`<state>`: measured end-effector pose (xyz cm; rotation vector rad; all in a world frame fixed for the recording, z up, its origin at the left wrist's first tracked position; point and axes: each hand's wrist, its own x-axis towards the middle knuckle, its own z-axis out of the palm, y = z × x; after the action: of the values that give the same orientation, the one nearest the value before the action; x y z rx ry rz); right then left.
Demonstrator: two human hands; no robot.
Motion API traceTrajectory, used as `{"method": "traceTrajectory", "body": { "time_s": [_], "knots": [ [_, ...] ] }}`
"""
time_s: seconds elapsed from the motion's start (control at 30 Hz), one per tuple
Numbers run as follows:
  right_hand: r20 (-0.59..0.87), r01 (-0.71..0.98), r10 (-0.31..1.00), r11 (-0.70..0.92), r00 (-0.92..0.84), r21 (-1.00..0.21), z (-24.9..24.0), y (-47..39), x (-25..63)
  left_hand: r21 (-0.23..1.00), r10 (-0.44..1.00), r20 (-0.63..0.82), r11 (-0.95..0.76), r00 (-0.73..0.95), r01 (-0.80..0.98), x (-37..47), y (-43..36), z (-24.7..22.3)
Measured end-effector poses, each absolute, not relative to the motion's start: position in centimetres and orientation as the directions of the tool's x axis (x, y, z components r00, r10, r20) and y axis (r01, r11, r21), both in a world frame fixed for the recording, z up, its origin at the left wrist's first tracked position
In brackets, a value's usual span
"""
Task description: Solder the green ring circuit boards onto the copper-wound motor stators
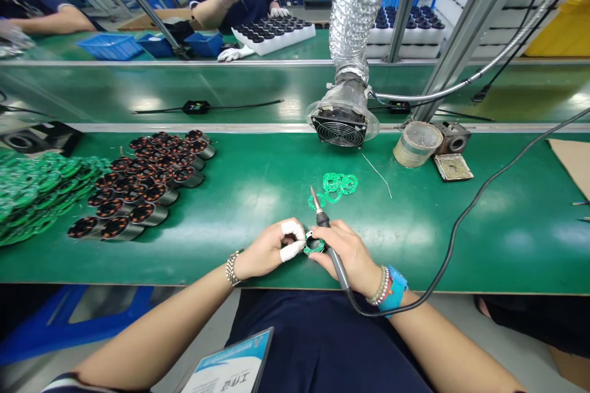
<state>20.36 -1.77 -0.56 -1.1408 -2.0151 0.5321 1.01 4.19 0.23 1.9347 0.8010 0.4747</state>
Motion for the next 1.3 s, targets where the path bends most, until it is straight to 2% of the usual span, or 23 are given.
{"method": "traceTrajectory", "body": {
  "time_s": [0.13,0.27,0.37,0.5,0.63,0.77,0.87,0.93,1.0,1.1,1.13,1.17,1.23,1.3],
  "knots": [
    [0.412,0.534,0.853,0.522,-0.322,-0.665,-0.6,-1.7,20.4,0.984,0.885,-0.143,0.078,0.443,0.162,2.5,1.5,-1.3],
    [0.414,0.524,0.852,0.523,-0.319,-0.672,-0.8,-1.8,20.2,0.989,0.958,-0.149,0.149,0.245,0.018,3.9,-0.2,-1.7],
    [0.411,0.523,0.856,0.517,-0.314,-0.678,-0.9,-1.8,20.2,0.977,0.942,-0.203,0.213,0.267,-0.008,3.8,0.2,-1.5],
    [0.372,0.504,0.866,0.498,-0.335,-0.706,-0.6,-1.3,20.7,0.942,0.825,-0.313,0.332,0.471,0.045,2.3,1.8,-1.1],
    [0.274,0.474,0.869,0.462,-0.413,-0.75,0.3,-1.0,21.6,0.957,0.848,-0.276,0.198,0.452,0.212,1.4,1.8,-1.1],
    [0.315,0.512,0.876,0.472,-0.365,-0.718,0.3,-1.6,21.5,0.936,0.882,-0.153,-0.016,0.445,0.352,1.1,0.9,-1.1],
    [0.372,0.541,0.868,0.496,-0.329,-0.679,-0.2,-2.2,21.0,0.816,0.876,-0.001,-0.278,0.483,0.506,1.2,1.0,-0.7],
    [0.367,0.551,0.877,0.481,-0.311,-0.682,-0.5,-2.4,20.7,0.744,0.857,0.029,-0.362,0.514,0.562,1.4,1.4,-0.4],
    [0.35,0.559,0.887,0.463,-0.302,-0.688,-0.6,-2.3,20.6,0.785,0.841,-0.083,-0.275,0.535,0.555,1.7,1.9,-0.3],
    [0.358,0.561,0.881,0.473,-0.308,-0.68,-0.5,-2.2,20.7,0.884,0.736,-0.373,0.096,0.565,0.458,1.8,2.5,-0.2],
    [0.36,0.559,0.879,0.476,-0.311,-0.679,-0.5,-2.1,20.7,0.887,0.702,-0.414,0.168,0.579,0.431,1.6,2.7,-0.2],
    [0.361,0.556,0.878,0.479,-0.314,-0.679,-0.4,-2.1,20.8,0.894,0.698,-0.404,0.166,0.591,0.416,1.4,2.9,-0.1],
    [0.356,0.554,0.88,0.475,-0.315,-0.684,-0.4,-2.0,20.8,0.906,0.736,-0.264,-0.031,0.623,0.421,0.7,3.3,0.0],
    [0.353,0.555,0.882,0.47,-0.311,-0.686,-0.5,-1.9,20.9,0.843,0.734,-0.076,-0.314,0.675,0.436,-0.1,3.7,0.0]
  ]
}}
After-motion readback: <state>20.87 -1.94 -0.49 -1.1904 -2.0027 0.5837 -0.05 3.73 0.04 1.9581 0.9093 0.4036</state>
